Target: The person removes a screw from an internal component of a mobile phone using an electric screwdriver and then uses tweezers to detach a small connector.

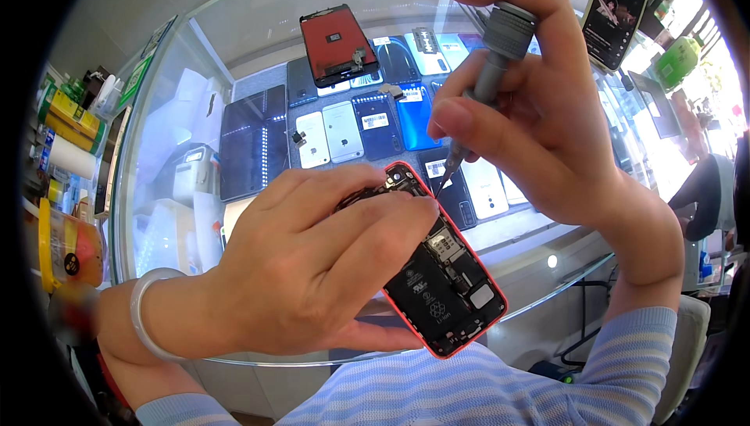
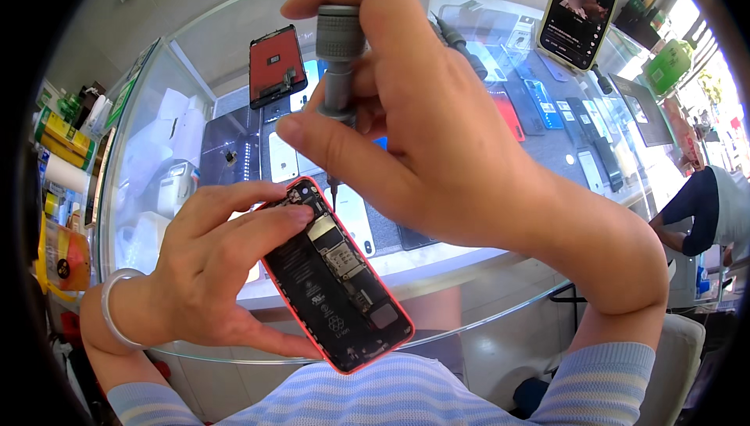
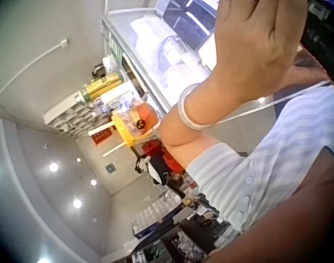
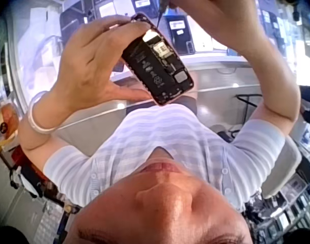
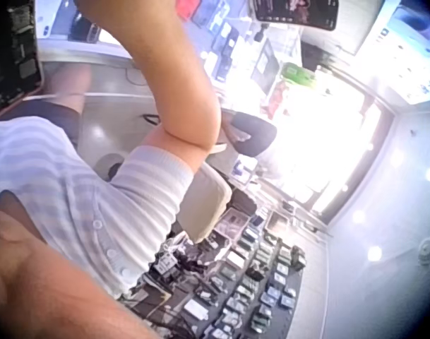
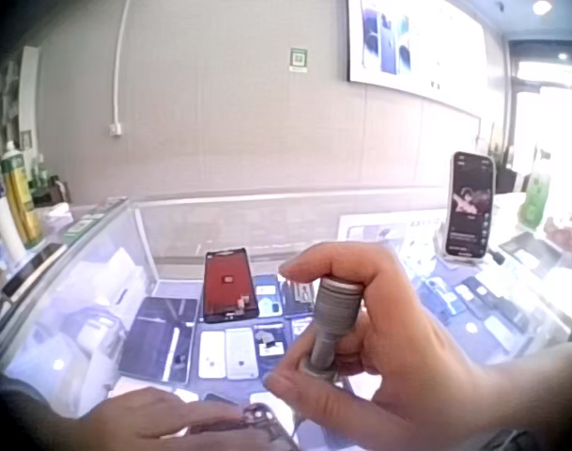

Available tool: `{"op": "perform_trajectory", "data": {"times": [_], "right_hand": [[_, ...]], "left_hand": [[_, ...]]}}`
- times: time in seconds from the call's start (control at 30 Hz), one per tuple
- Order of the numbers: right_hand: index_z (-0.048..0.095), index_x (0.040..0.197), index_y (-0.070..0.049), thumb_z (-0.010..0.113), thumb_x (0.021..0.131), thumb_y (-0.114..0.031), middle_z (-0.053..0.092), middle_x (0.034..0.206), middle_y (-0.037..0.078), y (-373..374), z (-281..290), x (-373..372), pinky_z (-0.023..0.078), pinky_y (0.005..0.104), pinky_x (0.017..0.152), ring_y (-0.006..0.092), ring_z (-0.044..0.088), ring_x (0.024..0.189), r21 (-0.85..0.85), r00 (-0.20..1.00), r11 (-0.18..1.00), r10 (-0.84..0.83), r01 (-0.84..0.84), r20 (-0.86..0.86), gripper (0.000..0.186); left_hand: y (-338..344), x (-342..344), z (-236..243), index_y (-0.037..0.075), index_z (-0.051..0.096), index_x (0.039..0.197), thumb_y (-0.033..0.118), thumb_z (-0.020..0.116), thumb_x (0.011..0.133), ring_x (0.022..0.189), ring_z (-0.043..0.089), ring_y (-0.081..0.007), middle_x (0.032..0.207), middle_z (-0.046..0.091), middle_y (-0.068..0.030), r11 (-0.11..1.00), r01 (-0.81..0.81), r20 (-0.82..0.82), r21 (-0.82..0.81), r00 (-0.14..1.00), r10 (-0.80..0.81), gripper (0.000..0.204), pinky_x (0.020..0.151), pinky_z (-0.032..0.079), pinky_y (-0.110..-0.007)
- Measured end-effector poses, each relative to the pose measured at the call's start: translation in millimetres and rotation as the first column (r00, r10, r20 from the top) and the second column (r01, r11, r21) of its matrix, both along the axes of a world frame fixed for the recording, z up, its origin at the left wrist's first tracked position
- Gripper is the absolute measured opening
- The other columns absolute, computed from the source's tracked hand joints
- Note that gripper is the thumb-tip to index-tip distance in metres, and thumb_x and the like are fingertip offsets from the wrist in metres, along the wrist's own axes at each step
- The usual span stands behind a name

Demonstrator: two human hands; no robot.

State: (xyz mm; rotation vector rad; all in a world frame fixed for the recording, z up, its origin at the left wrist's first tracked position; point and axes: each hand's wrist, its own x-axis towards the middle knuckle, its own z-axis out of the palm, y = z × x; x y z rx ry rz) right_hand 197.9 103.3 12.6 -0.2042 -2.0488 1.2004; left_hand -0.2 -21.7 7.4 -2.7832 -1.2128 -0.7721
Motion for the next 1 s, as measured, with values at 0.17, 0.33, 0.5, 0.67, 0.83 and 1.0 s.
{"op": "perform_trajectory", "data": {"times": [0.17,0.33,0.5,0.67,0.83,1.0], "right_hand": [[0.024,0.142,-0.004,0.066,0.092,-0.008,0.061,0.094,0.012,0.9,-4.4,2.4,0.050,0.0236,0.062,0.0134,0.064,0.076,0.040,1.000,0.999,0.002,-0.001,-0.015,0.065],[0.024,0.141,-0.003,0.067,0.090,-0.007,0.060,0.097,0.013,1.6,-7.7,1.4,0.050,0.0234,0.062,0.0137,0.065,0.075,0.064,1.000,0.998,0.006,-0.004,-0.029,0.067],[0.024,0.140,-0.002,0.068,0.089,-0.006,0.058,0.100,0.014,2.7,-10.0,0.6,0.050,0.0231,0.061,0.0141,0.065,0.075,0.084,0.999,0.996,0.002,0.002,-0.037,0.068],[0.024,0.140,-0.001,0.069,0.087,-0.005,0.057,0.103,0.015,2.8,-10.4,2.8,0.050,0.0229,0.060,0.0144,0.065,0.074,0.112,0.999,0.994,-0.010,0.015,-0.043,0.069],[0.025,0.139,0.000,0.071,0.086,-0.004,0.056,0.106,0.016,2.3,-9.2,4.8,0.050,0.0227,0.059,0.0148,0.066,0.073,0.126,0.999,0.992,-0.011,0.017,-0.048,0.071],[0.025,0.138,0.001,0.072,0.084,-0.003,0.054,0.108,0.017,2.6,-11.0,5.6,0.050,0.0225,0.059,0.0151,0.066,0.073,0.129,0.998,0.991,-0.008,0.015,-0.056,0.072]], "left_hand": [[1.9,-0.1,-9.2,-0.006,0.053,0.120,0.046,0.094,0.054,0.100,0.066,-0.0331,0.113,0.063,-0.0154,0.999,0.037,0.088,0.010,0.995,-0.038,0.094,0.081,0.059,-0.038],[2.9,-0.1,-10.4,-0.007,0.051,0.121,0.047,0.094,0.054,0.097,0.069,-0.0355,0.111,0.064,-0.0174,0.999,0.051,0.108,-0.008,0.993,-0.050,0.096,0.082,0.059,-0.039],[2.7,-0.3,-6.0,-0.006,0.049,0.121,0.044,0.096,0.051,0.098,0.069,-0.0363,0.108,0.065,-0.0193,0.998,0.055,0.111,-0.043,0.993,-0.050,0.098,0.086,0.058,-0.041],[2.7,-2.0,-8.1,-0.006,0.050,0.119,0.042,0.097,0.051,0.098,0.069,-0.0359,0.106,0.066,-0.0201,0.998,0.060,0.110,-0.036,0.992,-0.056,0.096,0.088,0.057,-0.042],[2.7,-1.9,-7.6,-0.006,0.053,0.114,0.041,0.097,0.051,0.097,0.070,-0.0357,0.102,0.067,-0.0181,0.999,0.053,0.099,-0.011,0.994,-0.052,0.090,0.084,0.059,-0.041],[4.1,-1.9,-8.1,-0.005,0.056,0.112,0.044,0.095,0.054,0.097,0.070,-0.0355,0.098,0.068,-0.0173,0.999,0.052,0.091,0.002,0.994,-0.052,0.086,0.081,0.059,-0.039]]}}
